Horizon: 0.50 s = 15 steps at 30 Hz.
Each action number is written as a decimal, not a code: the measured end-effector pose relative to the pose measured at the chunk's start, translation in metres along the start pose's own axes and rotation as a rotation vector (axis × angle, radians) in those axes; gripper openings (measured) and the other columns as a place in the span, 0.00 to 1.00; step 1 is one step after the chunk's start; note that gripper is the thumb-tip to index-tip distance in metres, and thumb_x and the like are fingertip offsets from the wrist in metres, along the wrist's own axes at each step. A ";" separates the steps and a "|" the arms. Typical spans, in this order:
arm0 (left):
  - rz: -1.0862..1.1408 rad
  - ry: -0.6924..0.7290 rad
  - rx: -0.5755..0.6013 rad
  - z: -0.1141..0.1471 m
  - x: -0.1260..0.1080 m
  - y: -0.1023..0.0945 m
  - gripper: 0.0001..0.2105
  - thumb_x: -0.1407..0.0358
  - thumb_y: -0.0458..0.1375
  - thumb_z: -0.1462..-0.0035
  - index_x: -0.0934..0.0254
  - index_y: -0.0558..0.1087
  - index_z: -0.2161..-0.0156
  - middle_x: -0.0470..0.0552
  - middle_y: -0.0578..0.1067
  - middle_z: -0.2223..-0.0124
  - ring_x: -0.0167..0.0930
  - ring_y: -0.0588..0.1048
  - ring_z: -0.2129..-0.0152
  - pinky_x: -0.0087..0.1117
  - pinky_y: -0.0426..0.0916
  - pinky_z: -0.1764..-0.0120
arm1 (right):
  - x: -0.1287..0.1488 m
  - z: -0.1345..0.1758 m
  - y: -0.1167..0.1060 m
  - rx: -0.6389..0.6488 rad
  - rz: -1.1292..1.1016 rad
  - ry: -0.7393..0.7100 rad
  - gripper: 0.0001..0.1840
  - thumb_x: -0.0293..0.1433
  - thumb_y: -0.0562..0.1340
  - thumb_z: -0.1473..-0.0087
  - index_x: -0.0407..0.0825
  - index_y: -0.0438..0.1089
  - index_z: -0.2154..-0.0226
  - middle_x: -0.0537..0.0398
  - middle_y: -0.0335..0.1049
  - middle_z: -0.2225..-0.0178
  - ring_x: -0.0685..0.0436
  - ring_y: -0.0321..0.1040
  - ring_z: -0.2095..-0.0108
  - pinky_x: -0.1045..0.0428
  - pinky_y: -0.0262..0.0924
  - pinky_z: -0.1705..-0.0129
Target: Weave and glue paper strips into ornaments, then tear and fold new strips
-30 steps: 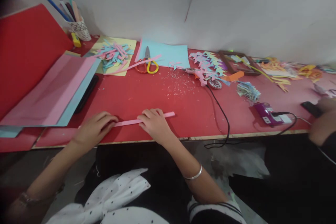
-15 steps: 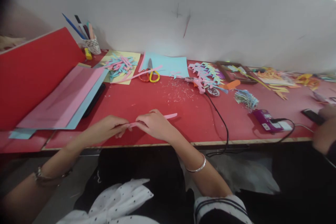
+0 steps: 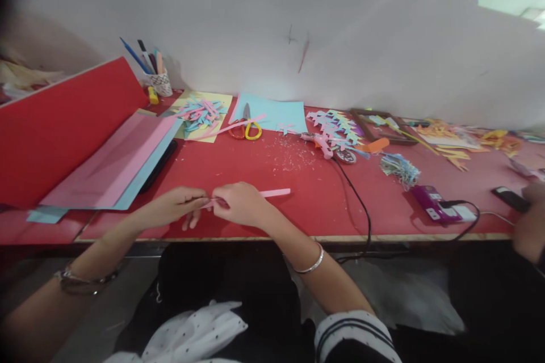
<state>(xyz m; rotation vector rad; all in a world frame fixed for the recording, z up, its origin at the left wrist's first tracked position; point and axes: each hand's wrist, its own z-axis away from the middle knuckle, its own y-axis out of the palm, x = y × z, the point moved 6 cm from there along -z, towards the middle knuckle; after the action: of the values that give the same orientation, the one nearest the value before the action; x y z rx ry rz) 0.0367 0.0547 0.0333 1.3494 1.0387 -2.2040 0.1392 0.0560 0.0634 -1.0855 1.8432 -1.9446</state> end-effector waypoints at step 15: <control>0.074 -0.032 0.080 0.000 0.006 -0.002 0.18 0.49 0.48 0.51 0.65 0.64 0.72 0.43 0.70 0.84 0.24 0.66 0.89 0.25 0.59 0.82 | -0.017 -0.002 0.004 0.098 0.157 0.128 0.09 0.32 0.55 0.56 0.49 0.71 0.75 0.58 0.66 0.80 0.52 0.54 0.78 0.55 0.38 0.76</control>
<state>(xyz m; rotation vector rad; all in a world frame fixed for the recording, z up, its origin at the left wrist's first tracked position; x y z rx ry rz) 0.0325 0.0568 0.0290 1.3593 0.8836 -2.2257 0.1482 0.0681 0.0540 -0.7791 1.8149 -2.0290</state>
